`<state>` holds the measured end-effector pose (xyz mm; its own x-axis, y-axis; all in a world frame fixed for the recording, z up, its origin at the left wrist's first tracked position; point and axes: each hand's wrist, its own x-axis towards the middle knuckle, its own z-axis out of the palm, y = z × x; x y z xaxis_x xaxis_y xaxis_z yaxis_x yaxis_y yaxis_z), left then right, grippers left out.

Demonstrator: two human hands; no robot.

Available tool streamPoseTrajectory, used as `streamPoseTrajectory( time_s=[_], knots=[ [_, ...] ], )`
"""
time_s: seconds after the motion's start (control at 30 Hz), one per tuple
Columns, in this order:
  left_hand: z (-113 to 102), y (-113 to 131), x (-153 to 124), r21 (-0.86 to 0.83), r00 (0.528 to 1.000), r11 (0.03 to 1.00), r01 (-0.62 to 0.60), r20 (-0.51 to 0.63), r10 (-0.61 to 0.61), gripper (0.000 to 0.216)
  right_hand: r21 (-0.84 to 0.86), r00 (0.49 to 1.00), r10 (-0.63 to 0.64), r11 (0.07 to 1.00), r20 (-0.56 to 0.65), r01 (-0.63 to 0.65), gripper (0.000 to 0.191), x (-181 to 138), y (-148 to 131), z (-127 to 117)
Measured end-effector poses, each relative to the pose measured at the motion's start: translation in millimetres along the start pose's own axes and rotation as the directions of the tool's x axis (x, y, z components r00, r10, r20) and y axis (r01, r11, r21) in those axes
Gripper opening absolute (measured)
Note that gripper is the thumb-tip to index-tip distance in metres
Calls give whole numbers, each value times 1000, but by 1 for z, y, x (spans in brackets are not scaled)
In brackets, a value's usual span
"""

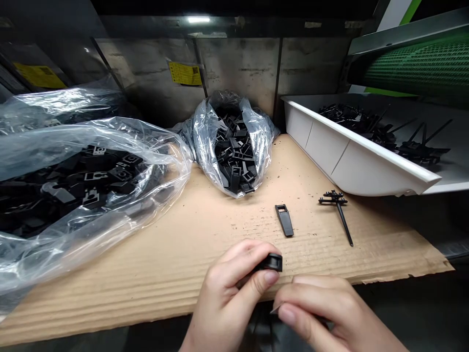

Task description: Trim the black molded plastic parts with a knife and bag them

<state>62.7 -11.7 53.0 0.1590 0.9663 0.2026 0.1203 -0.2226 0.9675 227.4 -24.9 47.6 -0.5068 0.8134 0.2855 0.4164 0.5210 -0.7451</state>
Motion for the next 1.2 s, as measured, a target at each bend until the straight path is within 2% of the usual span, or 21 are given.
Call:
streamPoseTrajectory(
  time_s=[0.1,0.2,0.47,0.77,0.9,0.97,1.03,1.07,1.1,1.13,1.2],
  knots=[
    [0,1,-1,-5,1000,1000,-6,6,6,20,-22,983,6,1000,-182,-10,22,-1,5,-4],
    [0,1,-1,-4,1000,1000,-7,10,7,20,-75,961,4,997,-275,-26,22,0,9,-3],
    [0,0,-1,-3,999,1000,-16,33,17,23,-129,954,-45,992,-296,7,17,6,12,4],
    [-1,0,-2,-26,1000,1000,2,18,-1,25,13,992,49,999,-114,-48,23,10,11,-3],
    [-1,1,-2,-33,997,999,30,76,-27,19,126,993,121,985,0,-120,27,15,7,-16],
    [-1,0,-1,-37,994,999,31,107,-27,18,229,950,249,930,186,-288,28,16,3,-26],
    [-1,0,-1,-11,996,1000,1,88,0,21,330,832,351,797,429,-506,29,14,-1,-34],
    [-1,0,-1,9,997,1000,-22,67,21,23,378,786,365,725,499,-576,27,12,-1,-36],
    [-1,0,-1,29,998,999,-39,46,38,26,426,778,371,677,507,-600,24,9,-1,-37],
    [-1,-1,-1,47,998,998,-50,34,49,28,468,808,380,670,450,-576,19,6,0,-36],
    [-1,-2,-3,67,997,996,-63,39,61,26,466,906,377,778,191,-422,10,-2,5,-31]
  ],
)
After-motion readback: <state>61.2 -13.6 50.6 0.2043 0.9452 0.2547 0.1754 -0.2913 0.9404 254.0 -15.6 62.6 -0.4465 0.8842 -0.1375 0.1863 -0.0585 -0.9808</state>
